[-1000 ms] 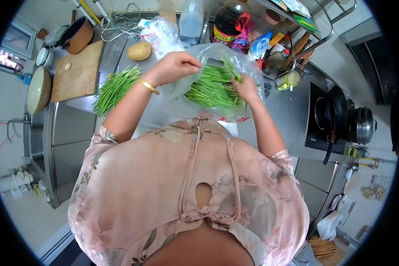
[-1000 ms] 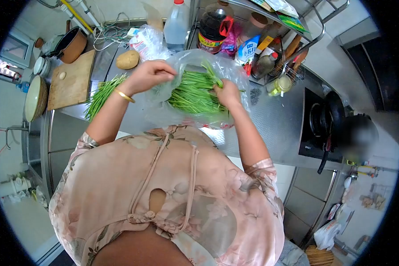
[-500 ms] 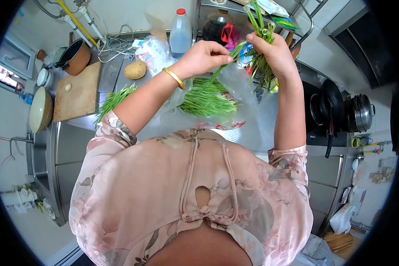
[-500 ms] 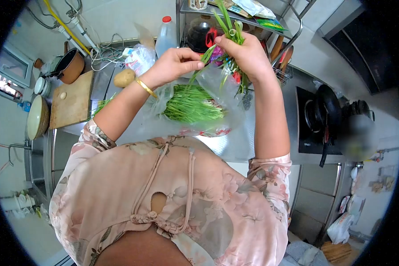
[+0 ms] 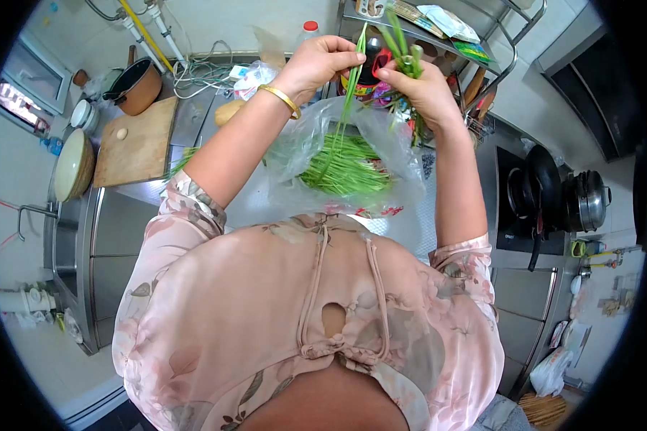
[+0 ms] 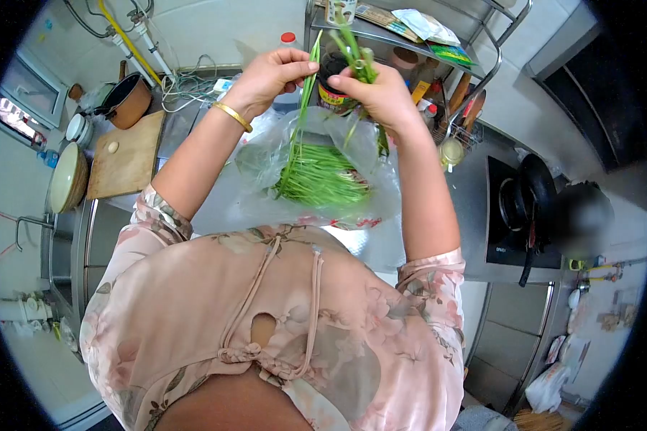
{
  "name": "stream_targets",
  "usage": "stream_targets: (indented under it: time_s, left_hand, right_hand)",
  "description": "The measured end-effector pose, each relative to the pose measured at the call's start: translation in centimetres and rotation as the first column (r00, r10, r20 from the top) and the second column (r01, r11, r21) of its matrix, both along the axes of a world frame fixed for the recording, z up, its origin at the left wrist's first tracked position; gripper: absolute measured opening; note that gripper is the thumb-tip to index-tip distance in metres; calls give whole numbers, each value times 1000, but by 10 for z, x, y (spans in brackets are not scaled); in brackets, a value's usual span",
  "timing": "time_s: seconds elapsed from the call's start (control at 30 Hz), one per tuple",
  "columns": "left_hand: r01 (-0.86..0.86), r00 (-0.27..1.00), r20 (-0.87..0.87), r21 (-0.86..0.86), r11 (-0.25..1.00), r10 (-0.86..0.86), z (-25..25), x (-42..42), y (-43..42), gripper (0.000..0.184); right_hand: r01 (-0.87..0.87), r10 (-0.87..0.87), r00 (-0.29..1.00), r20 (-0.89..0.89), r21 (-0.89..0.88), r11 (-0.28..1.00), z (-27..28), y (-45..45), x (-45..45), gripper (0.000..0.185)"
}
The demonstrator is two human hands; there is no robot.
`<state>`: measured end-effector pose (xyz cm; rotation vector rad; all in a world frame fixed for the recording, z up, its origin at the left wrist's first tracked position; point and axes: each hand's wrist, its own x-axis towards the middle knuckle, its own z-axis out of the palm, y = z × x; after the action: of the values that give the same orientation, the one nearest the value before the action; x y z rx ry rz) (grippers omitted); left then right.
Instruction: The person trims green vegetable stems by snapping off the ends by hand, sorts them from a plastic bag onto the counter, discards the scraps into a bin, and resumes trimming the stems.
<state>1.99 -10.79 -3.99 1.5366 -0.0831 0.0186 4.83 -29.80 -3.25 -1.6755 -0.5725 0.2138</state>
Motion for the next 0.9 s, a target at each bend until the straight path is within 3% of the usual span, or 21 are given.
stream_targets:
  time_s: [0.07,0.2,0.3,0.4,0.6,0.7,0.9]
  left_hand:
    - [3,1000,3,5,1000,-3,-3,2,-1,15]
    - [4,1000,14,4,1000,-4,-4,4,-3,15]
    - [0,1000,11,-1,1000,0,-3,2,2,16]
    - [-3,1000,-27,28,1000,4,-3,1,7,16]
    - [58,994,-93,72,996,-51,-3,3,13,16]
    - [83,992,-108,103,991,-72,-1,2,14,15]
    - [144,989,-81,323,935,-125,-1,2,19,15]
  right_hand:
    - [-55,56,998,10,-64,996,-1,9,-4,14]
    - [-82,81,996,-44,-8,997,-11,25,-4,14]
    - [-66,75,991,-115,81,995,-16,26,2,12]
    - [-11,10,992,-126,-4,1000,-12,23,0,12]
    - [-19,21,989,-146,13,1000,-15,15,8,15]
    - [-45,71,966,-249,108,993,-15,10,11,16]
    - [-112,113,991,-78,14,994,-4,-7,20,13]
